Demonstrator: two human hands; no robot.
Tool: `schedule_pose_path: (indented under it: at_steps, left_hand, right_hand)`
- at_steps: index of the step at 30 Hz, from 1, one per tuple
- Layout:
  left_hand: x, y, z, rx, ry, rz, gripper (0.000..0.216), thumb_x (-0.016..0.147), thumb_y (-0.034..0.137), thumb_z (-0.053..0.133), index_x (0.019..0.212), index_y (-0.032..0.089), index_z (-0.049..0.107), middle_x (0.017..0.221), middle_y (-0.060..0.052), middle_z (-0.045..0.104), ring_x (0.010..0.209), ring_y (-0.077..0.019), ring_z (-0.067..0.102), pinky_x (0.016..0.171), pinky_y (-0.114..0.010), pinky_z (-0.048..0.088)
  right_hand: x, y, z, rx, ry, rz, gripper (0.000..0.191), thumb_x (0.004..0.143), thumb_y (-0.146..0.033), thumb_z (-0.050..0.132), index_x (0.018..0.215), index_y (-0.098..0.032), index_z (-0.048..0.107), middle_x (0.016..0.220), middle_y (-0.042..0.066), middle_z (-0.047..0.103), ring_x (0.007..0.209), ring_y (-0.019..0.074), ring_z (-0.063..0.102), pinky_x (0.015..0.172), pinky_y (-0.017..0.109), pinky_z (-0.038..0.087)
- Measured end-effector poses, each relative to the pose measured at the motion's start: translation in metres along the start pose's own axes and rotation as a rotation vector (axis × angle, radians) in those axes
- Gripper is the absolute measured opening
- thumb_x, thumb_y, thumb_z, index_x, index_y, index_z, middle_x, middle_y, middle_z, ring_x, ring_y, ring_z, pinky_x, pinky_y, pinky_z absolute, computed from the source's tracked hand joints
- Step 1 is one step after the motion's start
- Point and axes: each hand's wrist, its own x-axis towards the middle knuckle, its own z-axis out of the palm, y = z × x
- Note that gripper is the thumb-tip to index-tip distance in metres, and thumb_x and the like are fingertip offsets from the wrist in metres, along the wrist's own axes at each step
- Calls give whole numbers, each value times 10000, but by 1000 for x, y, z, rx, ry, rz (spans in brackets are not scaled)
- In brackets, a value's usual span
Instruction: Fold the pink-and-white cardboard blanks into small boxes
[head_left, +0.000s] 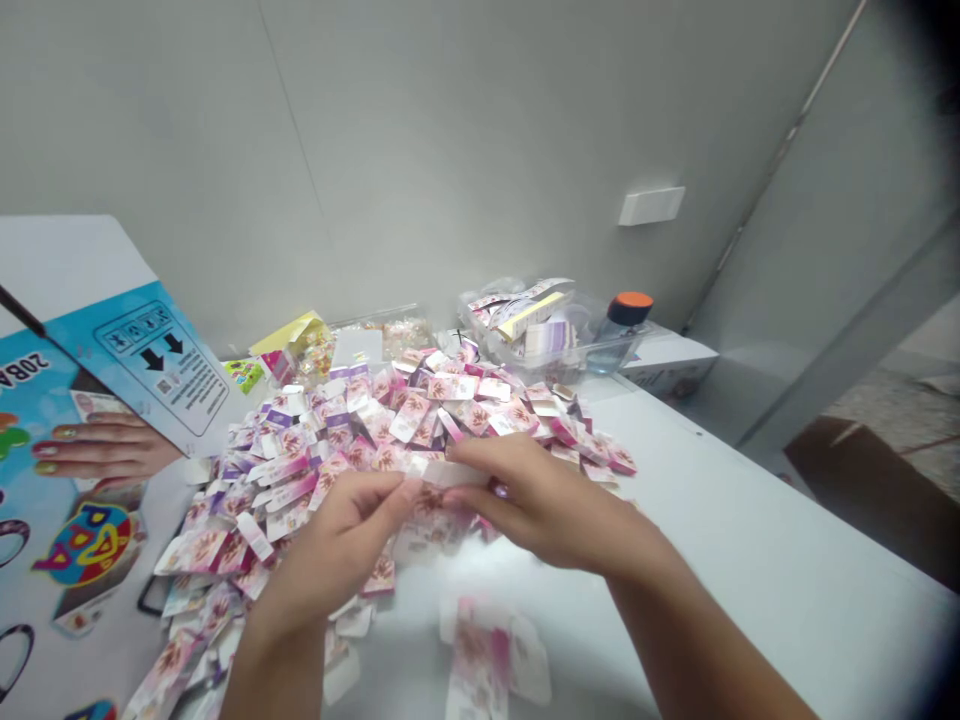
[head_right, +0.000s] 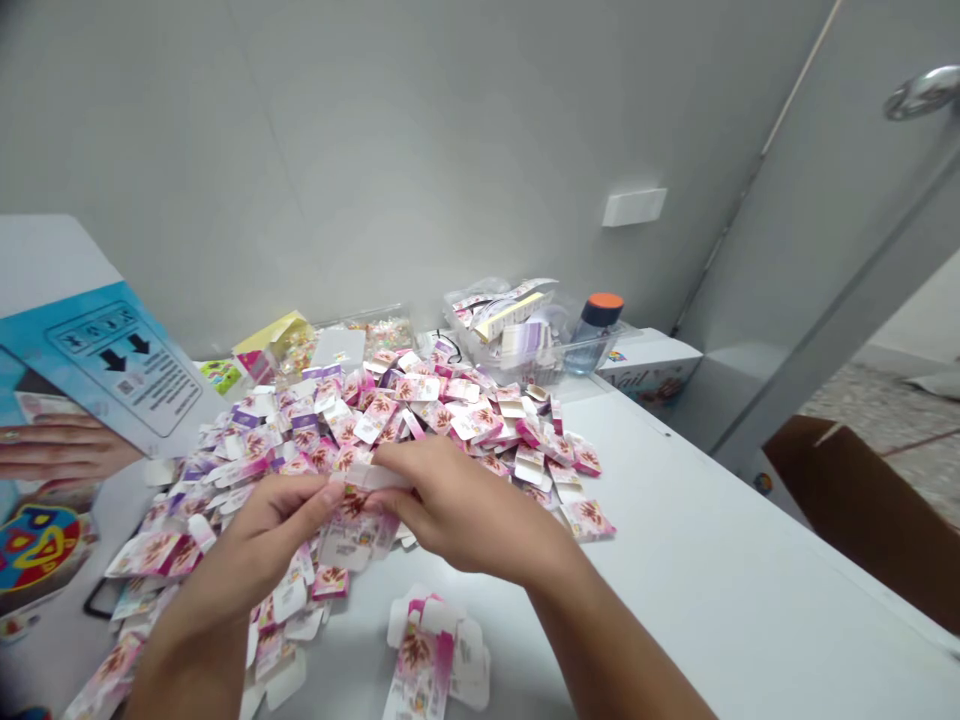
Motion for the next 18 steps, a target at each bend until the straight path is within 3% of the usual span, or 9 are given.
schedule_pose_path:
  at_steps: [2,5,8,10,11,13,15,18]
  left_hand:
    - [0,-3,-4,-19,-3,-25,384,892,448,496,670,158,614,591,29,422,562,-99,334,513,-225,271]
    - [4,-8,-5,-53,190,-48,395,881,471,503,636,165,544,598,30,425,573,-105,352,530,-227,289]
    - [10,-11,-2,-42,478,-51,393,869,496,507,639,179,479,601,41,407,587,-107,360,550,-219,309]
    - [12,-11,1,-108,551,-53,362,857,509,520,690,189,493,608,47,423,586,-109,385,551,-214,328]
    - [13,-10,3,-152,552,-58,347,849,515,528,721,193,505,604,50,428,571,-109,390,535,-214,328]
    - [13,-8,7,-202,557,-67,334,829,522,551,755,197,517,576,63,412,517,-103,366,483,-211,301]
    - [13,-4,9,-179,597,-78,336,808,521,575,738,199,512,545,76,391,479,-96,338,454,-209,283]
    - [14,1,13,-119,650,-84,319,774,491,631,710,203,511,560,69,448,513,-102,419,494,-205,347]
  right_hand:
    - [-1,1,-2,30,-42,67,53,914,-234,524,959,-213,540,799,-7,577,700,126,520,595,220,358]
    - [-2,6,-3,-7,-119,196,260,884,-241,539,1142,-261,513,880,14,600,717,147,569,565,220,384]
    - [3,13,8,-27,-329,180,264,825,-169,580,1074,-256,586,820,-2,610,633,129,567,501,203,350]
    - [9,17,20,-26,-449,96,249,769,-177,663,1008,-242,643,770,-13,629,628,129,578,503,201,339]
    - [12,17,26,-62,-448,69,216,741,-205,709,952,-227,667,727,-14,631,625,137,581,507,207,331]
    - [17,17,36,-173,-307,61,142,727,-273,750,825,-200,679,650,-7,619,603,150,573,512,226,313]
    - [19,13,38,-213,-47,69,144,828,-307,663,748,-189,642,614,-5,600,573,141,547,522,239,312]
    - [19,4,36,-67,350,-40,192,947,-281,479,830,-187,600,710,8,613,626,131,549,584,253,390]
